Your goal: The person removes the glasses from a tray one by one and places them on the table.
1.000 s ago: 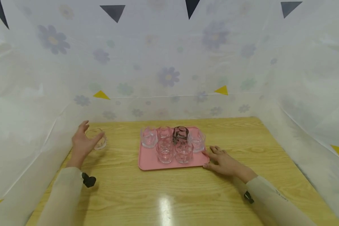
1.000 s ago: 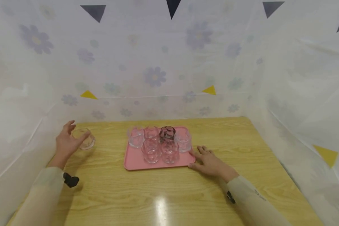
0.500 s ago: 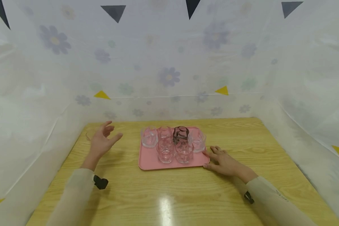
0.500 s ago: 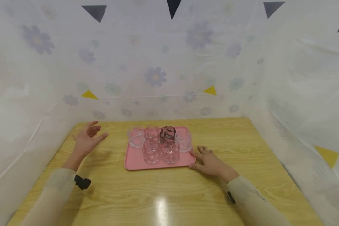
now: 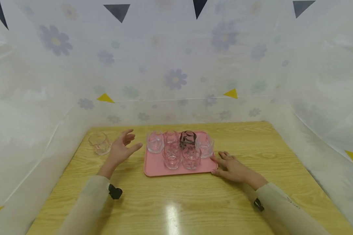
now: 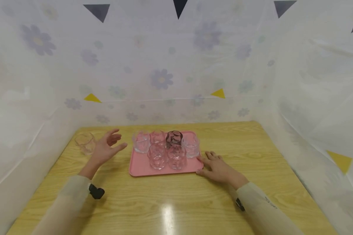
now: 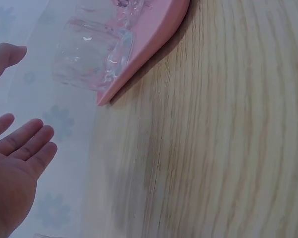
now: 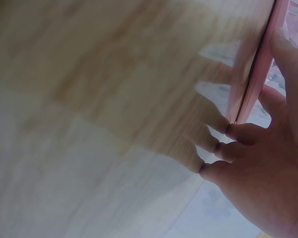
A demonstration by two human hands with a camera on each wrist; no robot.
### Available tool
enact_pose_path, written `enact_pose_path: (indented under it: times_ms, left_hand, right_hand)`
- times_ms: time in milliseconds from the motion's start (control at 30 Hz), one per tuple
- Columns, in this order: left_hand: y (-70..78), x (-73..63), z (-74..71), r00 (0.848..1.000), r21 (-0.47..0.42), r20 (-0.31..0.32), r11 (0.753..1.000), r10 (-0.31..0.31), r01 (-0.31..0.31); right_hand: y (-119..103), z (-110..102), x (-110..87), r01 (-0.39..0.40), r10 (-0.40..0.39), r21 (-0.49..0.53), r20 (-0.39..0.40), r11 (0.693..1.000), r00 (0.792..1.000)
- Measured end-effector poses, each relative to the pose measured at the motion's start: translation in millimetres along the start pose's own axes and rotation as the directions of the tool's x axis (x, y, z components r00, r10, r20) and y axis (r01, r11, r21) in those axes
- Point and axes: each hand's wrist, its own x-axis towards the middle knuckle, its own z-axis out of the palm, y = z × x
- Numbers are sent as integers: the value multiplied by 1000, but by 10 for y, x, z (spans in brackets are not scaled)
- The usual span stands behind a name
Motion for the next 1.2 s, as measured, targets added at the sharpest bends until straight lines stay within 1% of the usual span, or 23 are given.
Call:
enact_pose_path:
  times_ms: [200, 367, 500, 600, 733, 933, 1067, 1200]
  left_hand:
    - [-11, 44, 132, 999, 3, 39, 1000, -15, 15]
    - [18, 60, 250, 997, -5, 66, 1000, -30, 31]
    - [34, 76, 359, 997, -22, 64, 999, -46, 47]
    - [24, 90, 438, 997, -32, 49, 998, -55, 56]
    - [19, 97, 515, 998, -37, 33, 998, -48, 50]
    - [16, 116, 584, 1000, -26, 17, 999, -23, 24]
    - [10, 126, 614, 1000, -38, 7, 999, -28, 28]
    - [-12, 147, 646, 999, -51, 10, 997, -50, 50]
  right_hand:
    - [17, 17, 4, 4, -4, -6, -9, 1000, 1000]
    - [27, 21, 10, 12, -12, -10, -9, 1000, 1000]
    - [27, 20, 15, 5, -5, 4, -3, 1000, 1000]
    - [24, 15, 20, 5, -5, 7, -2, 1000, 1000]
    - [22, 9, 17, 8, -8, -1, 0, 1000, 1000]
    - [18, 1, 8, 9, -9, -2, -5, 1000, 1000]
    - [22, 5, 10, 7, -7, -2, -3, 1000, 1000]
    - [13, 3, 8, 2, -3, 11, 2, 1000, 1000]
